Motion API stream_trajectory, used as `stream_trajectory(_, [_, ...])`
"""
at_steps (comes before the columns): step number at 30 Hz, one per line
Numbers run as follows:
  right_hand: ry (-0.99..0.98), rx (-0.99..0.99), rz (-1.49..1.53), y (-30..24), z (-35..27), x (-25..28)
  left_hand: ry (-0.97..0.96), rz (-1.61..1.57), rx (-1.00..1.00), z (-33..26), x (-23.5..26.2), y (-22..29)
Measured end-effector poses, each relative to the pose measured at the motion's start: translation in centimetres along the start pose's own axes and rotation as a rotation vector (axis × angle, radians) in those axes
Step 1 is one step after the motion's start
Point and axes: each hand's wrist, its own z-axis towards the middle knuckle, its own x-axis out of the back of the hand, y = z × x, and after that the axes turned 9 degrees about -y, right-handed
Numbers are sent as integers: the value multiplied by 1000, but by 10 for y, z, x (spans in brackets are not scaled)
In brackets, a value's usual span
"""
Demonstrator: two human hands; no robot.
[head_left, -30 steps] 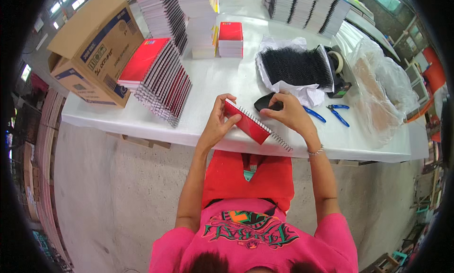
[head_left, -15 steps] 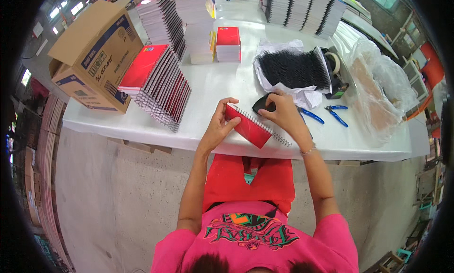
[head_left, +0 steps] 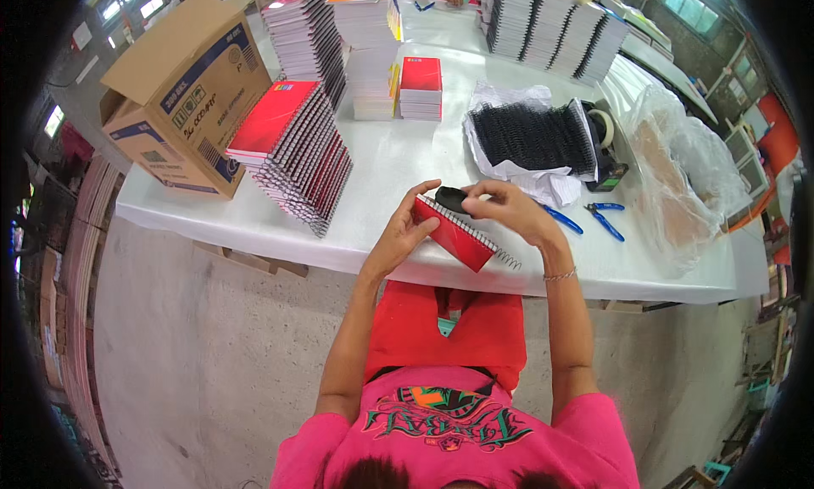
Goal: The person manually assembles spiral notebooks by inserting a wire coil into the punched holes of the paper and covers, then uses a pair of pliers to bend and secure the ends of the coil.
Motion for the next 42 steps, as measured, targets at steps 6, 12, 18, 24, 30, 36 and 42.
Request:
stream_trajectory(6, [279,250,-331,22,3,-6,87,-16,-1,-6,-4,-5])
stream_trajectory(12, [610,141,-648,70,-45,26,432,248,-237,-5,-32,-15])
stream_trajectory(18, [796,-19,-1034,107,-87,30,338,233,-118,-13,-21,-11])
stream_trajectory(24, [971,138,-753,75,-89,11,389,506,-198,-9,-25,-1])
stream_trajectory(30, [1012,325,-507,29,-81,-60,439,313,61,-12,-24,7])
stream_trajectory(36, [763,404,-478,15,-65,-94,283,418,-5,-16,-22,8])
stream_trajectory(42, [674,400,-575,24,-48,-116,308,59,71,-13,-26,17])
